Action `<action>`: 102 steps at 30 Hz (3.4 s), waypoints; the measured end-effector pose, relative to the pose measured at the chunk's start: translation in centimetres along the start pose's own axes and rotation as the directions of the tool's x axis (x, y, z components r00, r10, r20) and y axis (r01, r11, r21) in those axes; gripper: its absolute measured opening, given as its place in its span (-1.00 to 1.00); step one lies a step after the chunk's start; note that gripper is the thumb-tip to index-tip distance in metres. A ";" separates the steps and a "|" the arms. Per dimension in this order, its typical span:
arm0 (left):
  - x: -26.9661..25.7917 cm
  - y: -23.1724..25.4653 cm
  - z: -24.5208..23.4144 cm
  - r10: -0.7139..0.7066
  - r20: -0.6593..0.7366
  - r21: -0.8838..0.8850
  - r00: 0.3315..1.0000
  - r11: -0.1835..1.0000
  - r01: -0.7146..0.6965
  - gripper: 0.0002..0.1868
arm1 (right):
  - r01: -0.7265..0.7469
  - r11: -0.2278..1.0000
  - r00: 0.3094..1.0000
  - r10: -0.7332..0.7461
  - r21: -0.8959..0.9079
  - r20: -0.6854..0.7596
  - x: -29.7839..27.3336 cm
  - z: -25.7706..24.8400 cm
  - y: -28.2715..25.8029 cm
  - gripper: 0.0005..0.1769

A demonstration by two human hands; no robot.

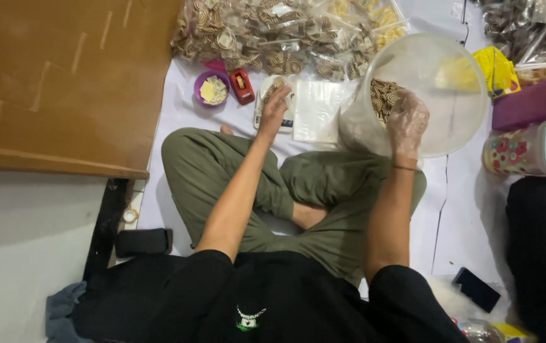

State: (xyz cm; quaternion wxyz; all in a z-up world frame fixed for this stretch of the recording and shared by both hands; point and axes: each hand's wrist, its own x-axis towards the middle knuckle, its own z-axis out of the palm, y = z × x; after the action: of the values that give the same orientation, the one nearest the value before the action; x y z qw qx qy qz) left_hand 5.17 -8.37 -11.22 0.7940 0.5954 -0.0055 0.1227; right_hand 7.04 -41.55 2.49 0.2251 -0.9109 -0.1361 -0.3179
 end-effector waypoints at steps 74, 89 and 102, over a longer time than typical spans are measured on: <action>-2.4 -1.0 -6.4 -0.082 -0.519 0.070 0.851 0.988 0.138 -0.63 | -0.043 0.981 0.984 0.074 0.187 -0.163 0.0 -2.7 -5.0 -0.99; -2.4 -3.9 -7.2 -0.088 -0.436 0.048 0.895 0.991 0.121 -0.67 | 0.092 0.930 0.990 -0.049 0.356 -0.129 -2.6 0.2 -14.4 -0.92; -3.8 -0.8 -5.7 0.179 -0.198 0.344 0.964 0.933 -0.103 -0.46 | -0.087 0.913 0.929 -0.069 0.399 0.363 -2.8 22.7 -9.7 -0.74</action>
State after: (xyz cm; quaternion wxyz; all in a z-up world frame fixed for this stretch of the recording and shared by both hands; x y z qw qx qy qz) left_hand 0.86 -3.85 -14.25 0.6672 0.7003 0.0624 0.2459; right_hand 12.84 -22.20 -11.99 0.3820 -0.8877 -0.2350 -0.1043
